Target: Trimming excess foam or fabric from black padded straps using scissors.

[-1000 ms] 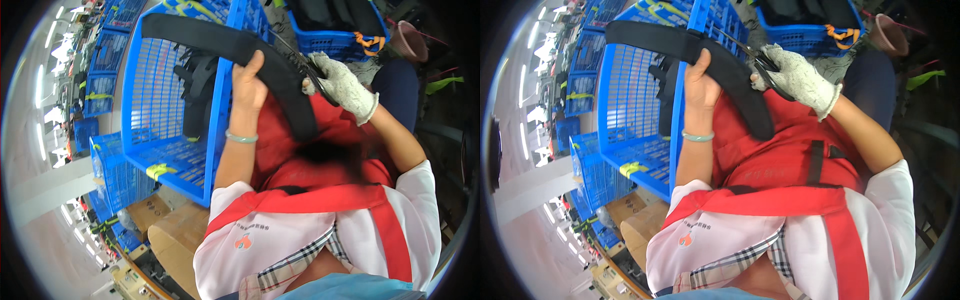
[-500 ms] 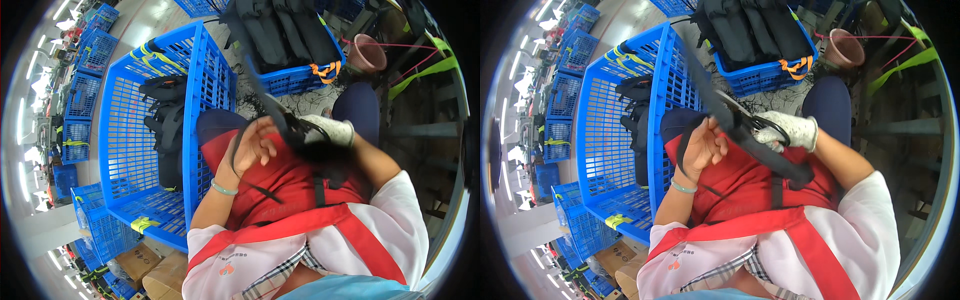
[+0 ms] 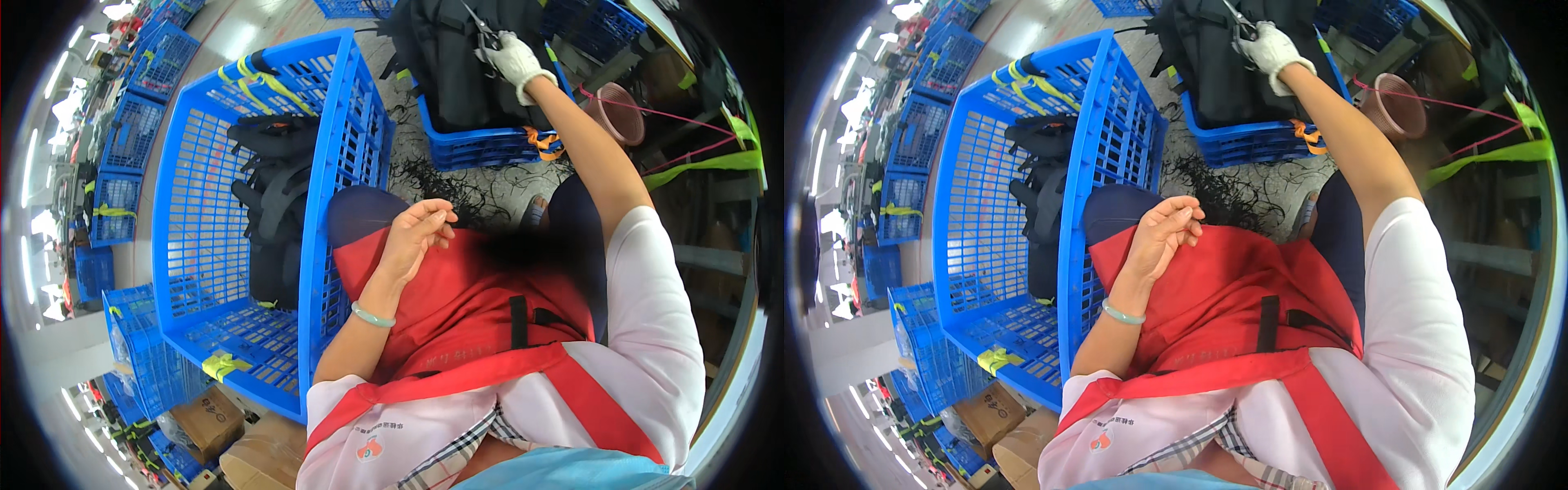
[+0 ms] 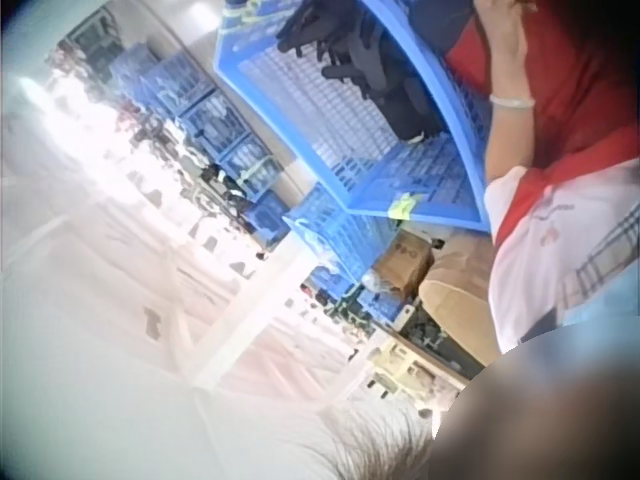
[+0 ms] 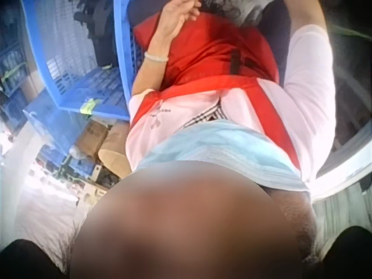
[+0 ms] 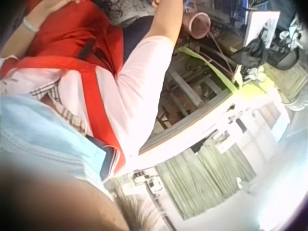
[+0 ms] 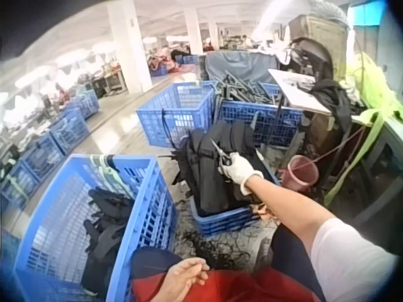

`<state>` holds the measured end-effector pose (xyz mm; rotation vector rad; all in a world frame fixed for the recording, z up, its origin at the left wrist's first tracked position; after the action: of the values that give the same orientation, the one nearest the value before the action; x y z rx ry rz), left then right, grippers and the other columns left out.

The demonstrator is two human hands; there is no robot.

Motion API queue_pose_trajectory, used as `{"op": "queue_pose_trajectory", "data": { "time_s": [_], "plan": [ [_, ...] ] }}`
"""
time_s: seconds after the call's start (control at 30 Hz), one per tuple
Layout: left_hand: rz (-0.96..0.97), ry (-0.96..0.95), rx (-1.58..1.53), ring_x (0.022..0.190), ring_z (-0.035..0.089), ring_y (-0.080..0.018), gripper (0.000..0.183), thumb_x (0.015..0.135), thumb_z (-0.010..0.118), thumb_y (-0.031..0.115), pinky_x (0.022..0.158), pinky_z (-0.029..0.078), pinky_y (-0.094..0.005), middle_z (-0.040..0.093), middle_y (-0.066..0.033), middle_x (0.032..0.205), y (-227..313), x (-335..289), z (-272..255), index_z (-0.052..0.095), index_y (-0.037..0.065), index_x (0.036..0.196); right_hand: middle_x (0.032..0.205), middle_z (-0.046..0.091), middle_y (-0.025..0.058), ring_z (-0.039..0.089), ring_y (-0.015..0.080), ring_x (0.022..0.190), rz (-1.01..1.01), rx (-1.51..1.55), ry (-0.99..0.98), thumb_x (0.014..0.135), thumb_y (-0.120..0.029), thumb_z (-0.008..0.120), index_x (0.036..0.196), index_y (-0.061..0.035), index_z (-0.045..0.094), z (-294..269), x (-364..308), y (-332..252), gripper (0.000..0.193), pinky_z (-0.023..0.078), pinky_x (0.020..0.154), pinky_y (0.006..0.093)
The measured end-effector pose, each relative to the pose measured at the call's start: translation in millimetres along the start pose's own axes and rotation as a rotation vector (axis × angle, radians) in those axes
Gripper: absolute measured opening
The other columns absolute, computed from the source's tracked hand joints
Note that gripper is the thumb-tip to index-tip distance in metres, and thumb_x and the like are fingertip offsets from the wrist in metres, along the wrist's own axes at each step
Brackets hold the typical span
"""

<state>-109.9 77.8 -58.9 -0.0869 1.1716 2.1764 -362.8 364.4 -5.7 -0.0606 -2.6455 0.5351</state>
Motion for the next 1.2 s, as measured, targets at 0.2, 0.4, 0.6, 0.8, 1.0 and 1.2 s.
{"op": "queue_pose_trajectory", "data": {
  "time_s": [0.2, 0.4, 0.6, 0.8, 1.0, 1.2],
  "plan": [
    [0.091, 0.025, 0.249, 0.076, 0.063, -0.0130, 0.020, 0.092, 0.058, 0.009, 0.065, 0.052, -0.0249, 0.066, -0.0080, 0.094, 16.0, -28.3, -20.3, 0.061, -0.001, 0.109, 0.074, 0.059, 0.0030, 0.056, 0.0102, 0.061, 0.221, 0.508, -0.498, 0.081, -0.029, 0.071, 0.098, -0.0046, 0.058, 16.8, -91.5, -73.6, 0.032, 0.044, 0.052, 0.0265],
    [0.389, 0.155, 0.436, 0.076, 0.065, -0.0154, 0.027, 0.090, 0.063, 0.014, 0.069, 0.054, -0.0265, 0.067, -0.0102, 0.096, 171.9, -56.4, -94.7, 0.061, -0.003, 0.112, 0.062, 0.053, -0.0044, 0.047, 0.0049, 0.048, 0.330, 0.622, -0.731, 0.085, -0.022, 0.068, 0.092, -0.0099, 0.057, 19.2, -176.3, -88.5, 0.018, 0.034, 0.043, 0.0202],
    [0.259, 0.802, 0.134, 0.078, 0.065, -0.0186, 0.023, 0.090, 0.061, 0.012, 0.071, 0.054, -0.0295, 0.067, -0.0084, 0.091, 125.8, -61.9, -362.1, 0.062, 0.001, 0.109, 0.074, 0.057, -0.0014, 0.051, 0.0056, 0.058, 0.666, 0.888, -0.967, 0.085, -0.016, 0.066, 0.097, -0.0079, 0.057, 62.2, -279.4, -122.4, 0.017, 0.038, 0.051, 0.0191],
    [-0.239, 1.015, 0.280, 0.076, 0.065, -0.0186, 0.017, 0.086, 0.067, 0.017, 0.067, 0.053, -0.0299, 0.066, -0.0082, 0.087, -67.8, -51.8, -485.0, 0.068, 0.003, 0.097, 0.096, 0.065, 0.0135, 0.058, 0.0258, 0.089, -0.030, 0.386, -0.985, 0.083, -0.010, 0.064, 0.105, -0.0009, 0.057, 93.0, -289.3, -125.9, 0.025, 0.045, 0.079, 0.0391],
    [-0.023, 0.980, -0.278, 0.084, 0.063, -0.0287, 0.043, 0.085, 0.072, 0.028, 0.072, 0.052, -0.0452, 0.064, -0.0142, 0.100, -108.4, -7.3, -516.3, 0.056, 0.000, 0.114, 0.113, 0.062, 0.0139, 0.054, 0.0274, 0.109, 0.095, 0.371, -1.031, 0.095, -0.023, 0.051, 0.119, -0.0023, 0.056, 137.2, -319.3, -51.7, 0.032, 0.039, 0.097, 0.0454],
    [0.027, 0.845, -0.534, 0.066, 0.060, -0.0206, 0.023, 0.086, 0.070, 0.021, 0.059, 0.051, -0.0318, 0.059, -0.0092, 0.075, -45.5, 12.6, -486.3, 0.056, 0.003, 0.083, 0.116, 0.061, 0.0134, 0.056, 0.0269, 0.108, 0.086, 0.552, -0.979, 0.096, -0.029, 0.051, 0.123, -0.0025, 0.055, 142.4, -307.4, -81.5, 0.038, 0.044, 0.096, 0.0373]
  ]
}}
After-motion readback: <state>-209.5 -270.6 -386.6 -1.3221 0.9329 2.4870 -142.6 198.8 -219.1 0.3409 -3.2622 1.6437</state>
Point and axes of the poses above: each hand's wrist, its own x-axis towards the middle knuckle, its own z-axis out of the palm, y = z × x, the point moved 6 cm from there along x, towards the middle knuckle
